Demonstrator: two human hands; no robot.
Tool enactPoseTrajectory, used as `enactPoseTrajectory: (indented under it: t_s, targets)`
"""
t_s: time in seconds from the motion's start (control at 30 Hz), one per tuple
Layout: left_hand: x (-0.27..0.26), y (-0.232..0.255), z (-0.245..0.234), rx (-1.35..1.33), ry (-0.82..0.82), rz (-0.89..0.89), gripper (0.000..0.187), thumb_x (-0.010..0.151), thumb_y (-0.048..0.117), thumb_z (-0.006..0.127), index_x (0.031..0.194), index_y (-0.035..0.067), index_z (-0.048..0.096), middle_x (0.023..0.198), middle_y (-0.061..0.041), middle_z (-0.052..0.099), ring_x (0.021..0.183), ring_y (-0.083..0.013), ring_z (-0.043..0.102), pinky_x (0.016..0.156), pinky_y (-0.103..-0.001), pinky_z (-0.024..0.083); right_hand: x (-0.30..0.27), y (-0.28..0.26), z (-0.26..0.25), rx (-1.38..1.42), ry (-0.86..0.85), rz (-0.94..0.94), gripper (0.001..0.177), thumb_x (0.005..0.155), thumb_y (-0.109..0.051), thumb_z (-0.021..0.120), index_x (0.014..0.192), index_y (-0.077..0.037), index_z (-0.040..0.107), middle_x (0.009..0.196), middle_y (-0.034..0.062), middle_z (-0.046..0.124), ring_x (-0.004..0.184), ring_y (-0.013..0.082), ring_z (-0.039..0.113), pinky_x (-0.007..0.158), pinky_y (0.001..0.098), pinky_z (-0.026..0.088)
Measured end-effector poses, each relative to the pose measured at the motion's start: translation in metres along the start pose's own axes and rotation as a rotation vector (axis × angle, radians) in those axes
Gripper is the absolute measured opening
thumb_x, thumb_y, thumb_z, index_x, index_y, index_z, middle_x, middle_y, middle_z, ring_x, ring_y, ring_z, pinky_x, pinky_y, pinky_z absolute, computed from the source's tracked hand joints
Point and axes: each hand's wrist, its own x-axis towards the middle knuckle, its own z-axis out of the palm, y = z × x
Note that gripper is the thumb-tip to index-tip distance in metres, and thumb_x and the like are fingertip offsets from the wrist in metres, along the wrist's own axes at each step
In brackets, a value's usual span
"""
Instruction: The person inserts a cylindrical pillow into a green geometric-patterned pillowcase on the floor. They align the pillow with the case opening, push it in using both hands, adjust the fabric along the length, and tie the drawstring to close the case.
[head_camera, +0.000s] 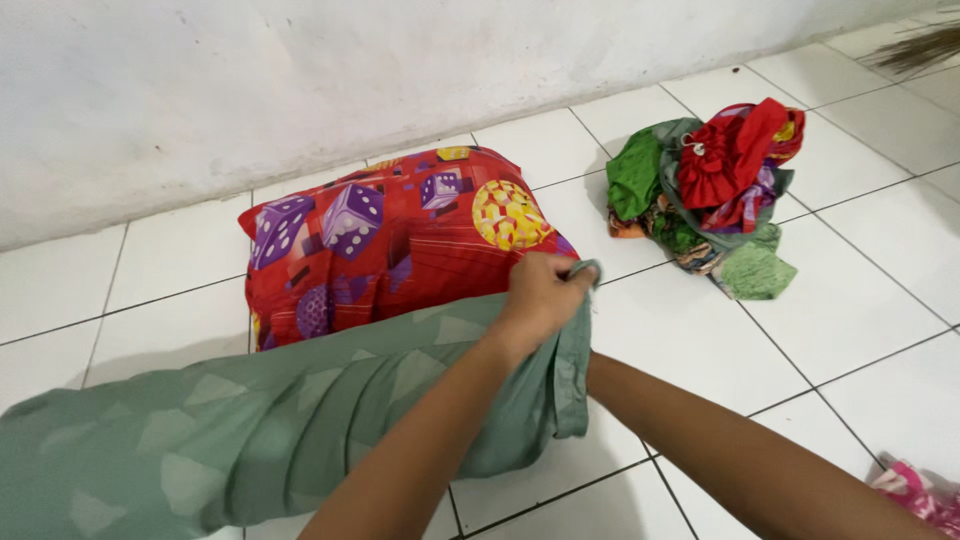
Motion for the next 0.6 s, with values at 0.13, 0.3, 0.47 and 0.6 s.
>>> enactPoseTrajectory:
  t_s: [0.13,0.3,0.47,0.6]
  targets:
    - [0.006,-0.029,-0.008,-0.039,0.056,0.014,0.028,0.085,0.028,0.076,0.086,0.000,0.077,0.062,-0.012,0.069,0.054,-0.0139,0.063,0.055,-0.034,0.050,-0.069,0.038,-0.020,0.997,-0.209,0.038,0.031,0.098,-0.032,0.054,0.123,-0.014,0.058,0.122,0.0047,0.055,0.109,0.0224,0.050,0.086,0.0516,0.046]
    - [0.003,-0.042,-0.025,-0.174,0.013,-0.088,0.029,0.089,0.025,0.072,0.084,-0.004,0.075,0.062,-0.007,0.063,0.057,-0.0105,0.054,0.054,-0.036,0.044,-0.108,0.051,-0.032,1.045,-0.161,0.115,0.057,0.092,-0.036,0.051,0.145,-0.016,0.055,0.150,0.0092,0.061,0.138,0.0308,0.056,0.102,0.0666,0.051]
    - [-0.004,-0.040,-0.027,-0.169,0.070,-0.064,0.025,0.086,0.023,0.072,0.089,-0.002,0.076,0.063,-0.002,0.067,0.062,-0.0060,0.058,0.058,-0.030,0.048,-0.134,0.023,-0.017,1.654,-0.698,0.117,0.109,0.084,-0.087,0.052,0.162,-0.021,0.017,0.161,0.0236,0.029,0.146,0.0558,0.026,0.099,0.0847,0.035]
    - [-0.008,-0.036,-0.039,-0.232,-0.023,-0.105,0.029,0.091,0.026,0.071,0.093,-0.002,0.078,0.070,-0.002,0.068,0.066,-0.0077,0.057,0.062,-0.031,0.048,-0.139,-0.009,-0.014,1.517,-0.518,-0.013,0.105,0.074,-0.060,0.076,0.154,-0.031,0.015,0.159,0.0100,0.039,0.151,0.0460,0.040,0.104,0.0773,0.044]
